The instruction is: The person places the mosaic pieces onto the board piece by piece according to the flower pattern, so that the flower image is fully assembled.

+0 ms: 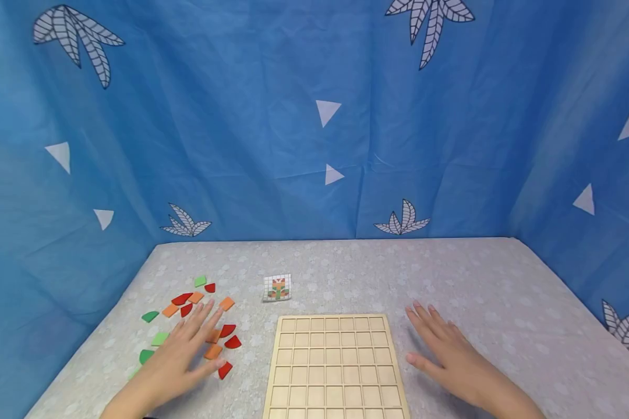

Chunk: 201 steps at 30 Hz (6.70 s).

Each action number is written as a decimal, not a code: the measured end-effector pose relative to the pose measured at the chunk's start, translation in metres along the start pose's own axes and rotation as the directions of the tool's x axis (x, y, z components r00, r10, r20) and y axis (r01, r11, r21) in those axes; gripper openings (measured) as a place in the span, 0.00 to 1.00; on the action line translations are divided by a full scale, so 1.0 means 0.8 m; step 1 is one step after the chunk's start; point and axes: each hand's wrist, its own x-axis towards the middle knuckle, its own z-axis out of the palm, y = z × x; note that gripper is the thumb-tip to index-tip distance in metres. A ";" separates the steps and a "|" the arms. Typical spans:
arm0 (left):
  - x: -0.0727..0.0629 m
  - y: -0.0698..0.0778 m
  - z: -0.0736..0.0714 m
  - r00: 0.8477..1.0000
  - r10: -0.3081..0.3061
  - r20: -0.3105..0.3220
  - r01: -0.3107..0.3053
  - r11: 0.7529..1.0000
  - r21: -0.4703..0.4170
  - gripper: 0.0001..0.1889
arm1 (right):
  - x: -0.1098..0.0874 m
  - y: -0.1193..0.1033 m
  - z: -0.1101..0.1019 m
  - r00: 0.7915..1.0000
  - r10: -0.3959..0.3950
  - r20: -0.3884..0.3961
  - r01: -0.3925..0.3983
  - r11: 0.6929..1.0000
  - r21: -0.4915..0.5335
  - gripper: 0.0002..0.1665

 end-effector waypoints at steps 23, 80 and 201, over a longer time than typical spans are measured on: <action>-0.004 -0.017 0.002 0.966 0.150 0.208 0.034 0.729 -0.683 0.28 | 0.000 0.005 0.022 0.962 -0.153 0.227 0.058 0.925 0.377 0.51; -0.004 -0.027 0.039 0.979 0.196 0.056 -0.128 0.807 -0.577 0.14 | -0.006 0.019 0.041 0.950 -0.195 0.244 0.086 0.914 0.396 0.51; 0.014 0.116 0.048 0.947 0.279 0.157 0.009 0.466 -0.885 0.03 | -0.004 0.016 0.044 0.958 -0.261 0.117 0.241 0.957 0.163 0.54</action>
